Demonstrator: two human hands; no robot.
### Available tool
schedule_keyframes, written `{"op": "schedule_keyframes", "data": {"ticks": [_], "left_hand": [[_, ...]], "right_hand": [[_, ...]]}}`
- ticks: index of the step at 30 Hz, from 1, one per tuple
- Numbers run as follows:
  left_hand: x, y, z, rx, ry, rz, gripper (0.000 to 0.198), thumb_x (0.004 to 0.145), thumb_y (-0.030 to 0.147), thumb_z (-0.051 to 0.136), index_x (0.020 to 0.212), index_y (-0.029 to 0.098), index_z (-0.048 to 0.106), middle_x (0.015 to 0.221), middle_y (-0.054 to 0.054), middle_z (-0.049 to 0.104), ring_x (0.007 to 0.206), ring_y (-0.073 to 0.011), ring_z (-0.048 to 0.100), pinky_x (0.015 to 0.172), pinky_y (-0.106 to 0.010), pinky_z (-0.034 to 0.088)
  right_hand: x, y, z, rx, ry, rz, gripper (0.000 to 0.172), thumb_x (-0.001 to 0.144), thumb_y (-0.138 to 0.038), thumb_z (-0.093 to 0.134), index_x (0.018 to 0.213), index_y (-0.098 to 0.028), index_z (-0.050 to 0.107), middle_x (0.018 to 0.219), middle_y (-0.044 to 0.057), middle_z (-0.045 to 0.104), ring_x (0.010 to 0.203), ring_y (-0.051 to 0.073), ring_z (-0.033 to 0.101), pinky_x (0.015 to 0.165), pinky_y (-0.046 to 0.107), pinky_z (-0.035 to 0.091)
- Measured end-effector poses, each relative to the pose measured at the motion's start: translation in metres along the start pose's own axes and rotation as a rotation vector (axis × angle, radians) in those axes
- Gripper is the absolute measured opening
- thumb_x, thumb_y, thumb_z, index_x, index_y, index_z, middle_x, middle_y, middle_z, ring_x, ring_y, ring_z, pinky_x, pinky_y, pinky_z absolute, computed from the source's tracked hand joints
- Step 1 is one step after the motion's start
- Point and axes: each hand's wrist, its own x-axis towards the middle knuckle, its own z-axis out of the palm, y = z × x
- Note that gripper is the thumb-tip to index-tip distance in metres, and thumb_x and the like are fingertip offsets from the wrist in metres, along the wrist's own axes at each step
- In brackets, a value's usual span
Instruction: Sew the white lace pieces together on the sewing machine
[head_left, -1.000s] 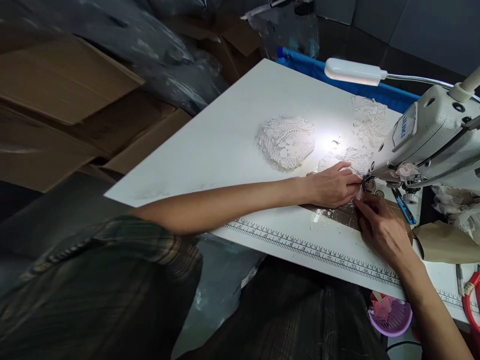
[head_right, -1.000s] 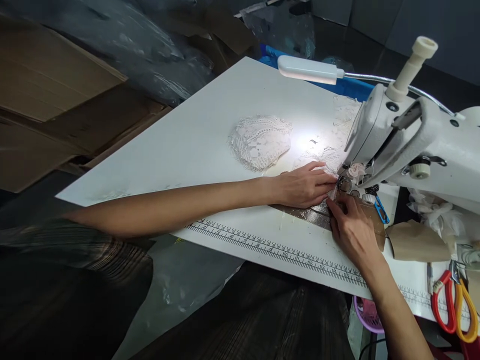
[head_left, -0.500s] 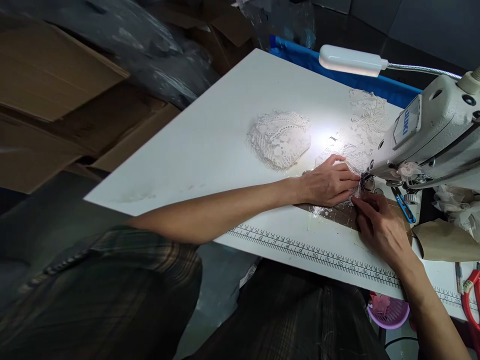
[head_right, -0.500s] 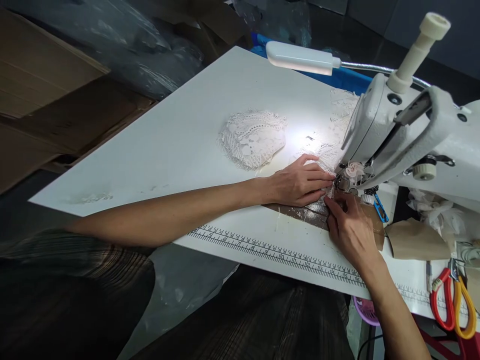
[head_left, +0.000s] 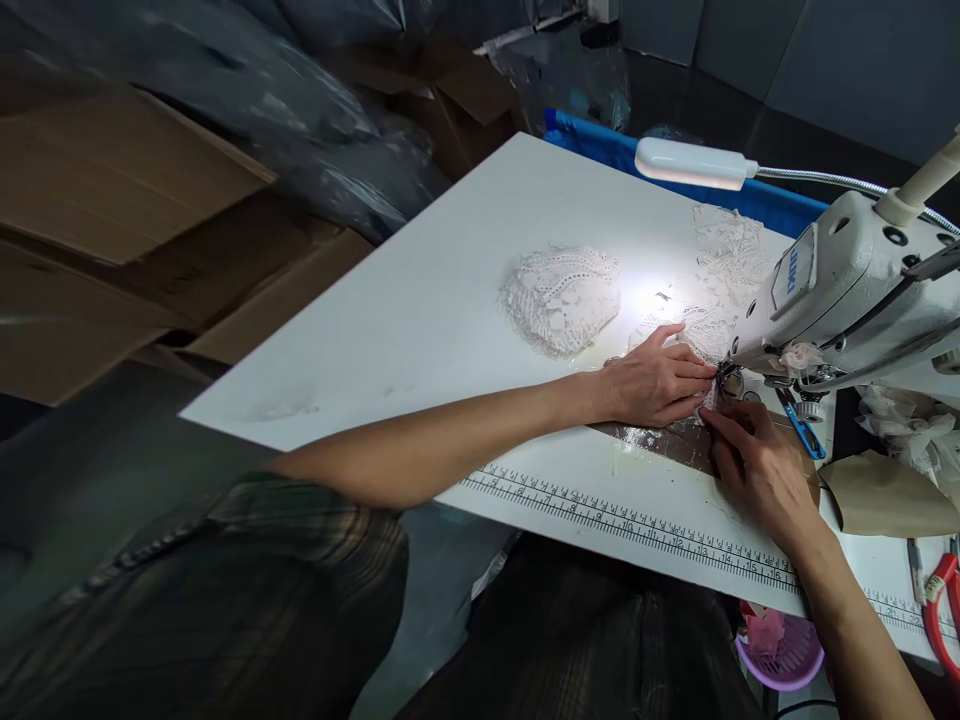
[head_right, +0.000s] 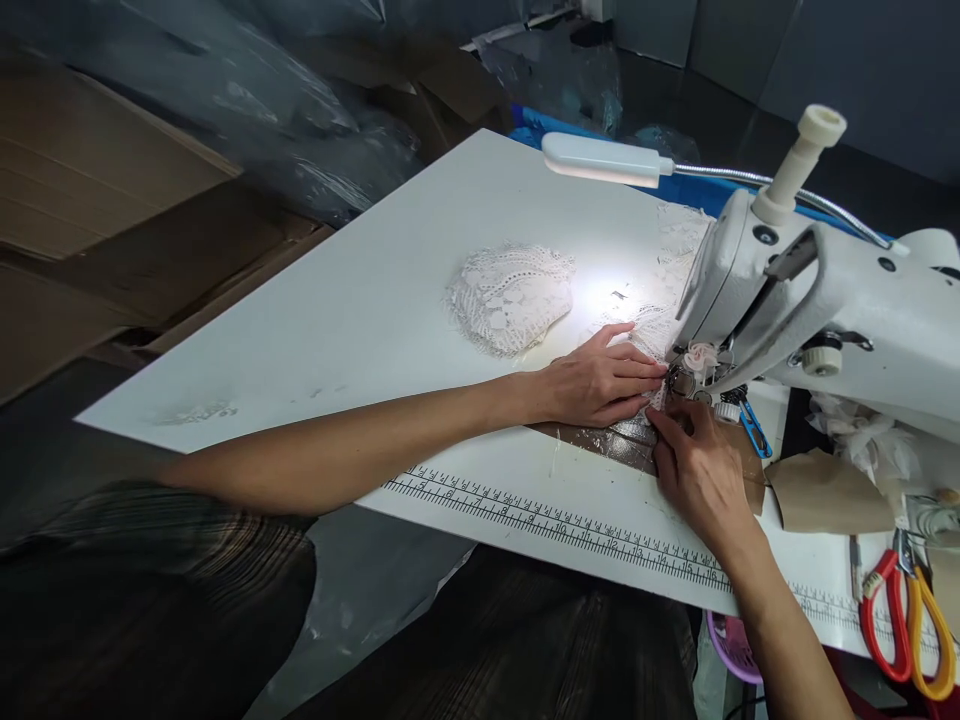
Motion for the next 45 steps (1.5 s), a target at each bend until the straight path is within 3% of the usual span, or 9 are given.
{"op": "schedule_keyframes", "data": {"ticks": [7,15,22,28,32,40,45], "left_hand": [[0.0,-0.001,0.002,0.019,0.037,0.025,0.023,0.101,0.026,0.052,0.112,0.022,0.072,0.123,-0.008,0.074,0.113,-0.0243,0.068,0.118,-0.068,0.031],[0.0,-0.005,-0.005,0.0,-0.027,0.034,0.024,0.102,0.028,0.052,0.114,0.024,0.071,0.127,-0.006,0.072,0.114,-0.025,0.068,0.117,-0.071,0.028],[0.0,-0.007,0.0,0.055,0.047,0.102,0.026,0.104,0.027,0.049,0.113,0.023,0.072,0.122,-0.007,0.074,0.104,-0.0233,0.07,0.114,-0.069,0.035],[0.0,-0.002,-0.001,0.07,-0.021,0.015,0.024,0.102,0.029,0.052,0.112,0.028,0.074,0.126,-0.006,0.072,0.103,-0.0221,0.069,0.112,-0.065,0.038],[0.001,-0.001,-0.001,0.062,-0.04,-0.016,0.024,0.103,0.031,0.052,0.113,0.029,0.073,0.127,-0.004,0.072,0.103,-0.0218,0.068,0.112,-0.065,0.036],[-0.001,-0.001,0.002,0.061,-0.012,-0.003,0.025,0.103,0.033,0.051,0.113,0.028,0.073,0.126,-0.005,0.072,0.103,-0.0222,0.069,0.112,-0.066,0.037],[-0.002,0.0,-0.001,0.045,-0.001,0.009,0.026,0.104,0.03,0.049,0.114,0.025,0.073,0.127,-0.008,0.072,0.103,-0.0236,0.07,0.111,-0.068,0.037]], "right_hand": [[0.003,0.001,0.0,0.01,0.024,0.012,0.036,0.093,-0.02,0.049,0.117,-0.027,0.075,0.109,0.01,0.065,0.086,0.02,0.068,0.06,0.029,0.056],[0.002,-0.002,0.0,-0.03,0.016,-0.023,0.039,0.093,-0.019,0.047,0.122,-0.023,0.073,0.108,0.011,0.064,0.085,0.02,0.065,0.066,0.031,0.058],[0.001,-0.003,-0.001,-0.014,-0.025,0.0,0.04,0.093,-0.019,0.047,0.123,-0.025,0.073,0.11,0.011,0.066,0.084,0.02,0.066,0.064,0.03,0.057],[0.001,0.02,-0.001,0.103,0.062,0.016,0.038,0.095,-0.022,0.047,0.119,-0.025,0.075,0.106,0.01,0.069,0.088,0.021,0.067,0.081,0.037,0.061],[0.002,0.029,0.001,0.05,0.019,-0.074,0.038,0.095,-0.021,0.048,0.121,-0.022,0.075,0.108,0.013,0.069,0.081,0.02,0.066,0.076,0.037,0.061],[0.001,0.017,0.001,-0.061,0.015,-0.144,0.039,0.096,-0.019,0.047,0.125,-0.026,0.072,0.11,0.011,0.067,0.083,0.019,0.066,0.068,0.03,0.057],[0.001,0.02,0.002,-0.059,0.011,-0.102,0.04,0.096,-0.019,0.045,0.126,-0.022,0.071,0.11,0.013,0.067,0.082,0.019,0.066,0.068,0.031,0.057]]}}
